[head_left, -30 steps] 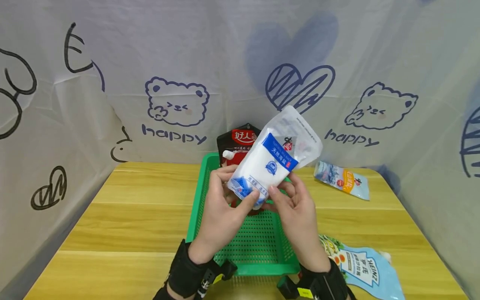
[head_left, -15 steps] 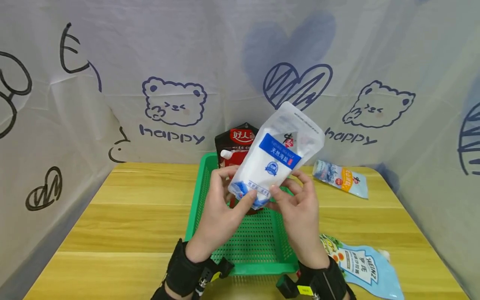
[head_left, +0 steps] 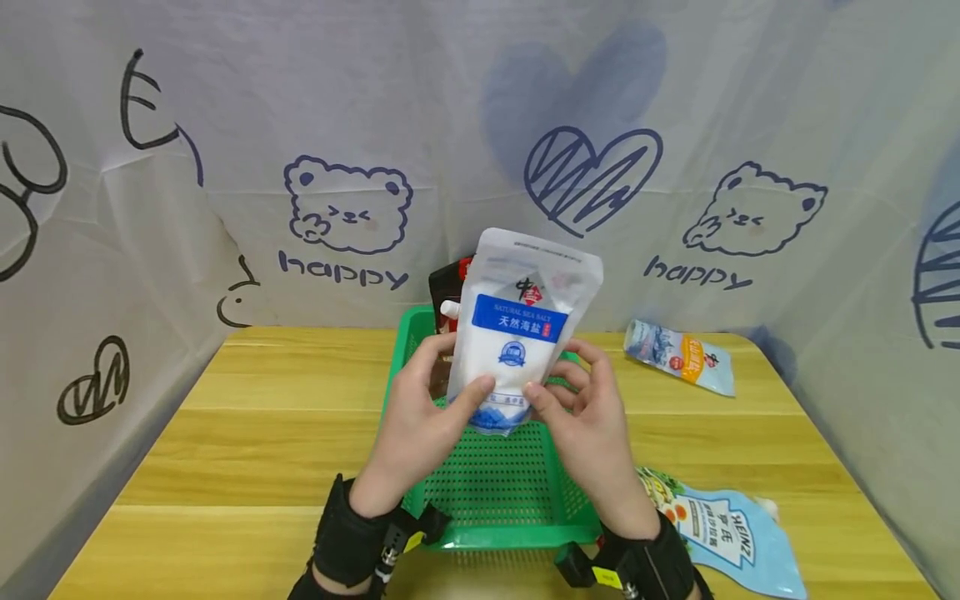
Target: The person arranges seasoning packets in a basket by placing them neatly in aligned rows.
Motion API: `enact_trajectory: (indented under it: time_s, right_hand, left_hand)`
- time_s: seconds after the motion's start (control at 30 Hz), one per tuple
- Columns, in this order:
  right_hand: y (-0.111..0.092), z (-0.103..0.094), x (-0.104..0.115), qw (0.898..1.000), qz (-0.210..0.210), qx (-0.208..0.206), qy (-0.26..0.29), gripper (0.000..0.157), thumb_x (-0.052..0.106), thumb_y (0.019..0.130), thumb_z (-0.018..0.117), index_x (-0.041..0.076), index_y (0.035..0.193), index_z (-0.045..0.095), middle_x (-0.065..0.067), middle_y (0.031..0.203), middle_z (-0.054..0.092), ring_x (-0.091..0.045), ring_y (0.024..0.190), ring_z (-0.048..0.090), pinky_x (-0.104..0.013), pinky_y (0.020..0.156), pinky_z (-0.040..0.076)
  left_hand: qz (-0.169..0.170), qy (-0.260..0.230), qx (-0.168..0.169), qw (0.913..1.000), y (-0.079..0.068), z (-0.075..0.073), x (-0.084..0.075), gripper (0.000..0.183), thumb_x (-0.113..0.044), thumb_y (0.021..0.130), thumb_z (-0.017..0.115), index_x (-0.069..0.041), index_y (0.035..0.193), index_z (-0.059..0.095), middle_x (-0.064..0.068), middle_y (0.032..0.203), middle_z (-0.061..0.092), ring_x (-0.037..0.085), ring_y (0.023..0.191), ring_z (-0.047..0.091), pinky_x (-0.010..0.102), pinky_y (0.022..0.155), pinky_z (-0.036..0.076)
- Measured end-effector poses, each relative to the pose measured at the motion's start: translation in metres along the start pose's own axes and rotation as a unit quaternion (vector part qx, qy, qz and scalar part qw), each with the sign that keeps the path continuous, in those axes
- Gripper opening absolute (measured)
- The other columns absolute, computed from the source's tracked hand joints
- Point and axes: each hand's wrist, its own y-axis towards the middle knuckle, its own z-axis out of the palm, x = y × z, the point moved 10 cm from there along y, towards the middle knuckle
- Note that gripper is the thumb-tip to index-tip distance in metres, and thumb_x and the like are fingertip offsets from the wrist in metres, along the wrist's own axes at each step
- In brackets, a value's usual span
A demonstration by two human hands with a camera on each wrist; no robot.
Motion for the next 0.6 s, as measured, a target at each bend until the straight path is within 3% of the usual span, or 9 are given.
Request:
enact_trajectory:
  time_s: [0.27, 0.6]
  right_hand:
    - [-0.001, -0.004, 0.003, 0.999, -0.015, -0.018, -0.034, 0.056, -0.007, 0.097, 0.068, -0.002, 0.147, 0.044, -0.024, 0.126, 0.068, -0.016, 0.101, 0.071, -0.029, 0.084, 0.061]
    - [-0.002, 0.003, 0.005, 0.999, -0.016, 0.019, -0.037, 0.061, -0.003, 0.096, 0.071, -0.002, 0.150, 0.044, -0.024, 0.139, 0.061, -0.040, 0.119, 0.066, -0.031, 0.086, 0.061]
  left_hand:
    - [-0.022, -0.083, -0.001, 0.9963, 0.001, 0.003, 0.001, 0.045, 0.007, 0.093, 0.072, 0.008, 0.133, 0.051, 0.026, 0.131, 0.058, 0.042, 0.109, 0.070, 0.036, 0.074, 0.064]
    - [-0.044, -0.120, 0.017, 0.9916, -0.002, 0.010, 0.001, 0.047, 0.009, 0.096, 0.067, 0.007, 0.136, 0.044, 0.027, 0.134, 0.056, 0.041, 0.112, 0.069, 0.038, 0.075, 0.064]
